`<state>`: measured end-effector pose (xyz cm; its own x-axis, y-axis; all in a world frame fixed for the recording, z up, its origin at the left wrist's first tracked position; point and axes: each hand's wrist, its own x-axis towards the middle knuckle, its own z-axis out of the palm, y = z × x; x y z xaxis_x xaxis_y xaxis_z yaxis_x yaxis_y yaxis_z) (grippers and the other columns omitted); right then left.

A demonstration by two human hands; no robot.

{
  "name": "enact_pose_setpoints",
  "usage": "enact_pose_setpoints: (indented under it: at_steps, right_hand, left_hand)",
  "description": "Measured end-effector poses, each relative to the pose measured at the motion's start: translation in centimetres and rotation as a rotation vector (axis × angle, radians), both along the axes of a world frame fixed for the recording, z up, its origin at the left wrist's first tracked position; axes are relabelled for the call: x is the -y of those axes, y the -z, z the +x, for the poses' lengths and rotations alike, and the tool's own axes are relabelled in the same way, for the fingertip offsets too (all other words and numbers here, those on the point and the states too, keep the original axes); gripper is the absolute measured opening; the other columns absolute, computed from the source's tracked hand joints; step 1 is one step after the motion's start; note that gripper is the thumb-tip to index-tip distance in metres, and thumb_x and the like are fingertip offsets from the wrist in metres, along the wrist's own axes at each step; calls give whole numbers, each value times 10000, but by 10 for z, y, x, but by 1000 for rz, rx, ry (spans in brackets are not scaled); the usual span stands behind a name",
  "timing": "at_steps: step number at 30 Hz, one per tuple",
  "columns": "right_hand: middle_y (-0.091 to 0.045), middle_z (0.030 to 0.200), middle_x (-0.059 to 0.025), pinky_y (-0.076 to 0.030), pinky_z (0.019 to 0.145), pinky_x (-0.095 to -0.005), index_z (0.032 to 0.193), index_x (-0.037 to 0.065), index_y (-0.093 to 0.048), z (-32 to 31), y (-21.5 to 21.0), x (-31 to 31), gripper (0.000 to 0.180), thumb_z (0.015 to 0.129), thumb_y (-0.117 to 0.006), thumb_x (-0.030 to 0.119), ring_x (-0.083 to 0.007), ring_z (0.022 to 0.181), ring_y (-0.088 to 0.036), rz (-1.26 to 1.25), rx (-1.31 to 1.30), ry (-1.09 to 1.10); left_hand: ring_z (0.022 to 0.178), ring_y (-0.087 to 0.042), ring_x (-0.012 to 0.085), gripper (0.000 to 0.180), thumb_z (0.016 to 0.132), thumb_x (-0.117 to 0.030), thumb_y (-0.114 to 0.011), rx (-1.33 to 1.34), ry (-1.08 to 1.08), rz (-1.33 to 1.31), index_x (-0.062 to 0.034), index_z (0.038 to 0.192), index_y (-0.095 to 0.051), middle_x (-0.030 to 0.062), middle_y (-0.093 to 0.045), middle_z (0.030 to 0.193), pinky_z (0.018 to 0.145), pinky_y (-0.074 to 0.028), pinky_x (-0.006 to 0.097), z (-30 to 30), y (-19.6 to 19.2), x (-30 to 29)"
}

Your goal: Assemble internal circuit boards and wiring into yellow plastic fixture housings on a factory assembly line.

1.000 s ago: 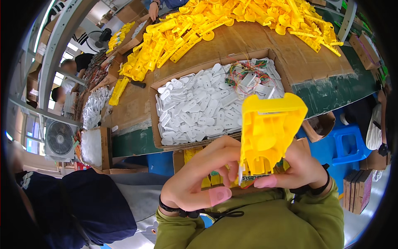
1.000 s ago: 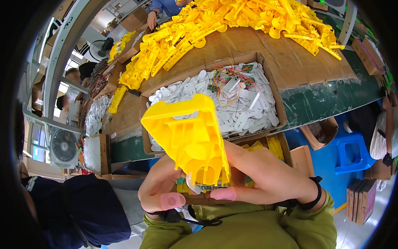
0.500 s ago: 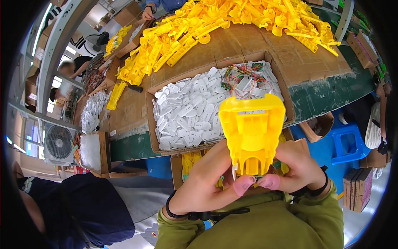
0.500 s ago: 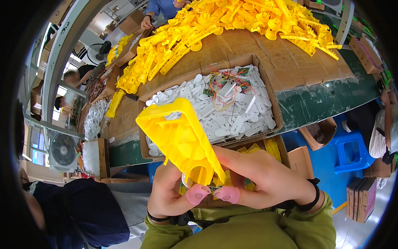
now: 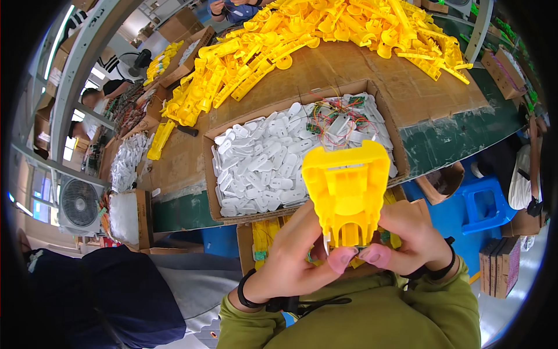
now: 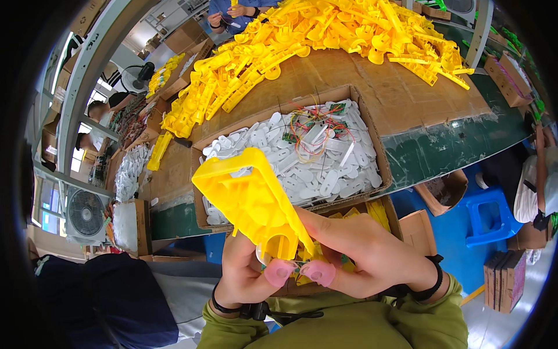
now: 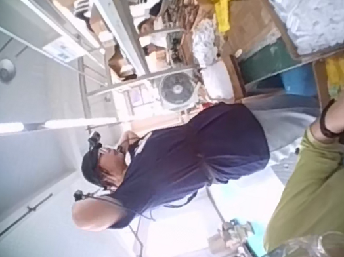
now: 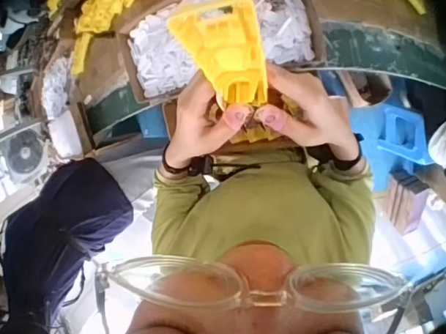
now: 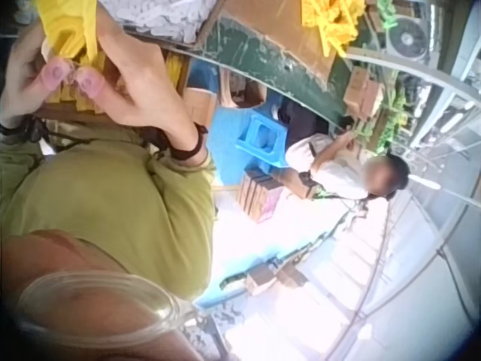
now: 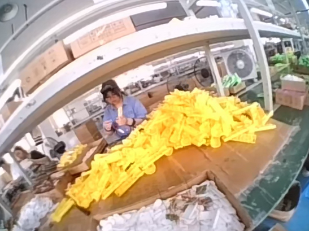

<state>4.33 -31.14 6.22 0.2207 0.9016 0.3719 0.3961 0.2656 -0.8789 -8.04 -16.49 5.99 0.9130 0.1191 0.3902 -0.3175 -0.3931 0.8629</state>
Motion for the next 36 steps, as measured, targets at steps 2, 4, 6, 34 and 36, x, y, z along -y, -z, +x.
enact_pose_setpoints:
  at_steps: [2,4,6,34,36]
  right_hand:
    - [-570,698,-89,-396,493,-271,967,-29,-548,-3,1,-1,360,745,-605,249,-237,570,-564,1,-52,74]
    - [-567,688,-89,-399,484,-272,983,-26,-540,-5,-3,0,355,746,-599,231,-233,555,-561,-43,47,149]
    - [-579,731,-90,-423,485,-266,1131,-24,-409,0,-3,0,436,779,-559,186,-204,535,-572,-74,72,79]
    - [-551,655,-90,-413,420,-267,1271,-31,-290,-18,8,4,584,772,-559,112,-163,452,-535,-59,39,65]
    - [-555,656,-85,-413,430,-263,1269,-29,-293,-18,8,4,576,776,-556,112,-154,458,-536,-56,9,66]
  left_hand:
    - [595,-467,120,416,780,-165,-580,-8,-1,52,10,1137,-459,102,-498,927,454,-371,203,2,-1,-2]
    - [592,-465,119,413,780,-165,-580,-7,-4,39,7,1137,-461,97,-500,928,462,-372,203,5,5,-5]
    - [589,-463,117,410,780,-164,-579,2,-7,34,3,1136,-464,93,-503,928,470,-372,202,6,8,-6]
    - [870,-533,198,370,756,-177,-605,-150,39,-296,-19,1076,-510,80,-550,974,778,-394,299,-5,13,4]
    - [798,-524,151,369,761,-192,-605,-144,39,-331,-17,1072,-512,68,-535,981,709,-409,263,-3,17,6]
